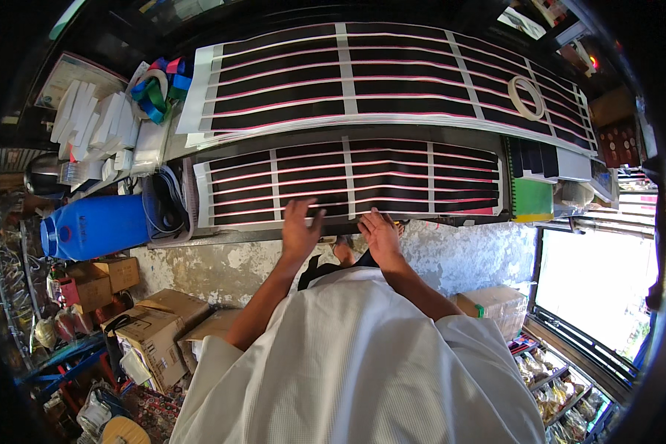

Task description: The person assembles a metal grill by hand, aligning and pressing pink and white strips into a black frame. The person repeatedly adjusts the strips to fit the grid pattern and secures them in place.

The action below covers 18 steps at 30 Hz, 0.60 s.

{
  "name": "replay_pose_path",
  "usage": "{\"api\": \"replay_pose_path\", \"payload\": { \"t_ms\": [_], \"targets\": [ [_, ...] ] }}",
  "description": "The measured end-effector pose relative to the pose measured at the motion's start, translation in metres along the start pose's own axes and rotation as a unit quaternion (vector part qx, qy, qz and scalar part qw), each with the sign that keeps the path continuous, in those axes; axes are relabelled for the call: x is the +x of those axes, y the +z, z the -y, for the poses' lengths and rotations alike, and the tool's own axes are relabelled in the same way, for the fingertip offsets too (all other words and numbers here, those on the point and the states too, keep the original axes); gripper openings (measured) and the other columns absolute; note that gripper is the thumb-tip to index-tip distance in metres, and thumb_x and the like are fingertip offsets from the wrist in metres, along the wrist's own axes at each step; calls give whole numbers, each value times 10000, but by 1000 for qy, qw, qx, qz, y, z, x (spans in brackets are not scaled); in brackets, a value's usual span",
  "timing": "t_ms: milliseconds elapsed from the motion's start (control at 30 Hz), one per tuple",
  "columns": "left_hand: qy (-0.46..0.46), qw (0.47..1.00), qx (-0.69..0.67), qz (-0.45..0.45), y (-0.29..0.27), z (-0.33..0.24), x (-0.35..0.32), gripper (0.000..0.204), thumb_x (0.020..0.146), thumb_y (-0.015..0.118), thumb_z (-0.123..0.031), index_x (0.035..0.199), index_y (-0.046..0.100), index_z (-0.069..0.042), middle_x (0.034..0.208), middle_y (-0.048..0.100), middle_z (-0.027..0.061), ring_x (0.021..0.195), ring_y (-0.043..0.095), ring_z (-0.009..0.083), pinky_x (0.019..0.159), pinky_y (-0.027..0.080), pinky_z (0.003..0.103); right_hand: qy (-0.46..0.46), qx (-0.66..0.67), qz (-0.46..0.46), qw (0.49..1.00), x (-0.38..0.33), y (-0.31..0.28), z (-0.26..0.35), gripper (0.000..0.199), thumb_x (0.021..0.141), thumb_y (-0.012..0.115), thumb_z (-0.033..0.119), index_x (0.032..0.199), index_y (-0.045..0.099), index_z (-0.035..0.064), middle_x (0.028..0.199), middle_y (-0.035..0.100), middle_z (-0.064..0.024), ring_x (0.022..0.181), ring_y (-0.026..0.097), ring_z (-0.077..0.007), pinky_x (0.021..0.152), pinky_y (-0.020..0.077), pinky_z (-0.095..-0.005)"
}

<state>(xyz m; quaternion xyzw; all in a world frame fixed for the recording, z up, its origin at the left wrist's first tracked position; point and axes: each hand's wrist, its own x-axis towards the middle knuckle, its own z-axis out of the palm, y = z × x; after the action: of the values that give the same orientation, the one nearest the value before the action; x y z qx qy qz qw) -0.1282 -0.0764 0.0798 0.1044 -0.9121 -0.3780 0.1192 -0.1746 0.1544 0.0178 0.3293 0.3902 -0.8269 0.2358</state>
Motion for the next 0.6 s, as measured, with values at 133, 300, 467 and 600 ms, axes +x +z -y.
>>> {"api": "replay_pose_path", "payload": {
  "t_ms": [133, 300, 467, 600],
  "targets": [
    [82, 992, -8, 94, 21, -25, 26, 413, 922, 861, -134, 1287, 692, -41, 1290, 674, 183, 1210, 653, 419, 1042, 551, 517, -23, 7, 47, 999, 2, -1, 1, 189, 1105, 721, 173, 1264, 649, 99, 1177, 763, -64, 1110, 755, -231, 949, 602, -413],
    [136, 978, 31, 158, 36, -27, 37, 470, 854, 886, -95, 1277, 685, -54, 1310, 662, 137, 1237, 646, 380, 979, 558, 509, -33, 23, 48, 998, 1, 0, 2, 125, 1080, 745, 126, 1186, 682, 110, 1077, 752, -28, 1005, 758, -196, 872, 600, -396],
    [174, 969, 59, 164, 38, -27, 40, 469, 823, 882, -85, 1245, 680, -63, 1305, 658, 123, 1239, 647, 371, 964, 549, 513, -29, 12, 48, 998, 0, -1, 3, 121, 1083, 741, 139, 1189, 689, 113, 1079, 751, -21, 991, 752, -193, 859, 597, -388],
    [202, 960, 84, 176, 36, -33, 38, 428, 832, 850, -80, 1222, 674, -63, 1292, 653, 120, 1237, 648, 360, 954, 542, 520, -27, 20, 35, 999, 5, -2, 0, 129, 1085, 734, 145, 1200, 690, 107, 1080, 746, -28, 985, 753, -204, 853, 603, -394]
  ]
}}
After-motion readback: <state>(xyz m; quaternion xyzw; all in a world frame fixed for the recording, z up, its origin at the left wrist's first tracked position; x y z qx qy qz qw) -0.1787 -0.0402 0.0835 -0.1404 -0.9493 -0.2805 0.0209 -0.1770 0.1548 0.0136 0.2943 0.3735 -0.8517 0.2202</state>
